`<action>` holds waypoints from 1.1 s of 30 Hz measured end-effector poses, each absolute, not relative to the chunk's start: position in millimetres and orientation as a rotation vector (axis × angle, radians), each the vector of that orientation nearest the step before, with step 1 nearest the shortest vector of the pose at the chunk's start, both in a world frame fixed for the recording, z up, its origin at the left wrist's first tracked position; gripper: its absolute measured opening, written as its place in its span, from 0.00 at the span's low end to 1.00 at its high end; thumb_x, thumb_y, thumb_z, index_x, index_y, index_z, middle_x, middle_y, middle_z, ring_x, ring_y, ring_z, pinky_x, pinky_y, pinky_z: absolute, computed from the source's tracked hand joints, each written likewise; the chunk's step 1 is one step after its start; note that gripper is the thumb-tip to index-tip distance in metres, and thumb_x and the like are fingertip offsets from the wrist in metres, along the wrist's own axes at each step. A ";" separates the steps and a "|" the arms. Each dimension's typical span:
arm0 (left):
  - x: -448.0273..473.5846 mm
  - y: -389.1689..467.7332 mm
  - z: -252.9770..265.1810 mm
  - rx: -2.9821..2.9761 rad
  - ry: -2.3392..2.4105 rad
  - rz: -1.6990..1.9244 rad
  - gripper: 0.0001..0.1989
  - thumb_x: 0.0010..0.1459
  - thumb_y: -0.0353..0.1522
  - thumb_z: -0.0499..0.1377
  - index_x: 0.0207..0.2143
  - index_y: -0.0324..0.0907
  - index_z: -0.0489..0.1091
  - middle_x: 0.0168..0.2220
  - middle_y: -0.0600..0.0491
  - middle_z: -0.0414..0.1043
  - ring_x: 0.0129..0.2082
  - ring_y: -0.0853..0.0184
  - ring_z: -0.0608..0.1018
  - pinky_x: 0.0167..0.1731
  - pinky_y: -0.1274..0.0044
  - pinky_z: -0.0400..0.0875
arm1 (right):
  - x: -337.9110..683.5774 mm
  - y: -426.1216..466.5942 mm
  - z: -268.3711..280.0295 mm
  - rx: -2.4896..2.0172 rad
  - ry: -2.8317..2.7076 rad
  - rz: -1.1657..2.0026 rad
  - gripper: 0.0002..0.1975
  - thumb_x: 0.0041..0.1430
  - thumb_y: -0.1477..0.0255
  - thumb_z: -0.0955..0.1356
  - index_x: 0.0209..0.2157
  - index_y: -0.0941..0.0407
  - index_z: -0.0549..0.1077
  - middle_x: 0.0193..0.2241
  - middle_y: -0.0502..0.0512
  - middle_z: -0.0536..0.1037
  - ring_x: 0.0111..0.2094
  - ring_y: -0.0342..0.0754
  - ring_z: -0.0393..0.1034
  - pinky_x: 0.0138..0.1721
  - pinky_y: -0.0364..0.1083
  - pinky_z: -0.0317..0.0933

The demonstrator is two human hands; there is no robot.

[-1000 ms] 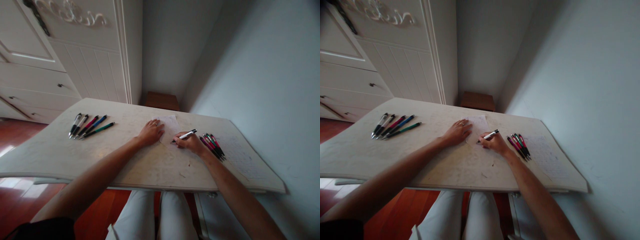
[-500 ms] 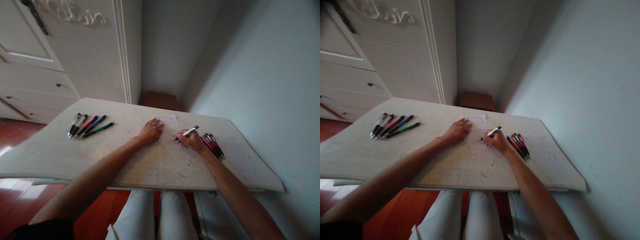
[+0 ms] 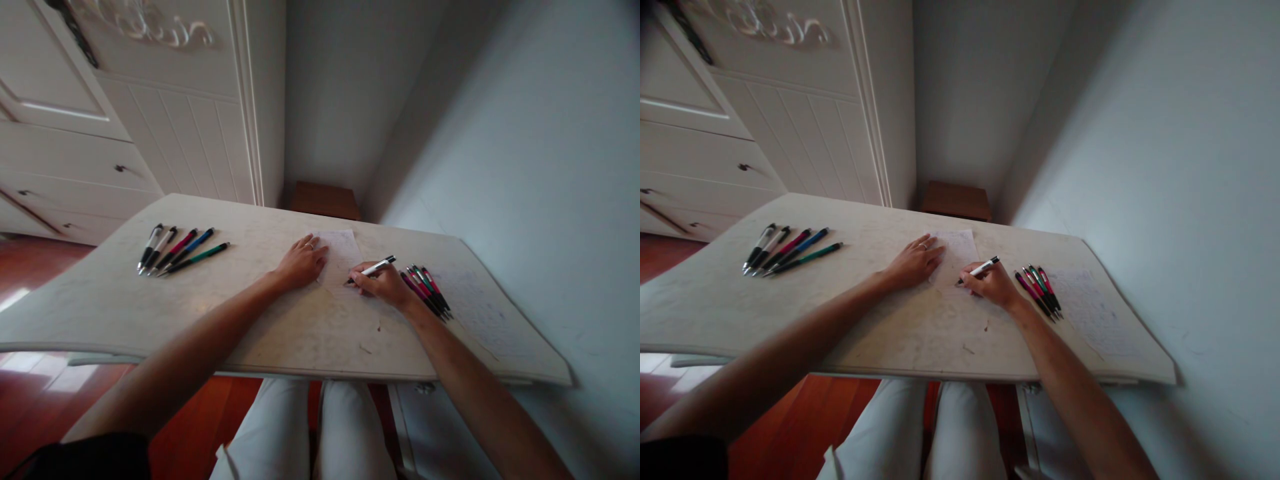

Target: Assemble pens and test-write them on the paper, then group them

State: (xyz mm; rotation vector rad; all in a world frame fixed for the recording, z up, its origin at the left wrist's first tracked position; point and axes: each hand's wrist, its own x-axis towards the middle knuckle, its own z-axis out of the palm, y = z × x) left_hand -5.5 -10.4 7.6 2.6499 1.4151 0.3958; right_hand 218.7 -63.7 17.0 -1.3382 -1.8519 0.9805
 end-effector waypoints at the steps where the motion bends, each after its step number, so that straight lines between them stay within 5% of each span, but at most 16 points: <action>1: -5.5 -10.1 7.2 2.653 1.412 0.401 0.21 0.67 0.36 0.49 0.60 0.43 0.65 0.64 0.44 0.58 0.66 0.55 0.55 0.63 0.65 0.52 | 218.4 -63.6 17.0 -1.345 -1.846 0.986 0.18 0.53 0.57 0.69 0.30 0.60 0.76 0.18 0.52 0.74 0.18 0.42 0.64 0.19 0.40 0.59; 33: -7.4 -8.3 6.8 2.682 1.396 0.346 0.22 0.67 0.37 0.48 0.61 0.41 0.64 0.64 0.43 0.57 0.66 0.55 0.56 0.63 0.66 0.52 | 239.8 -54.7 25.2 -1.460 -1.905 0.726 0.12 0.51 0.65 0.67 0.24 0.60 0.75 0.15 0.52 0.73 0.16 0.43 0.67 0.18 0.40 0.58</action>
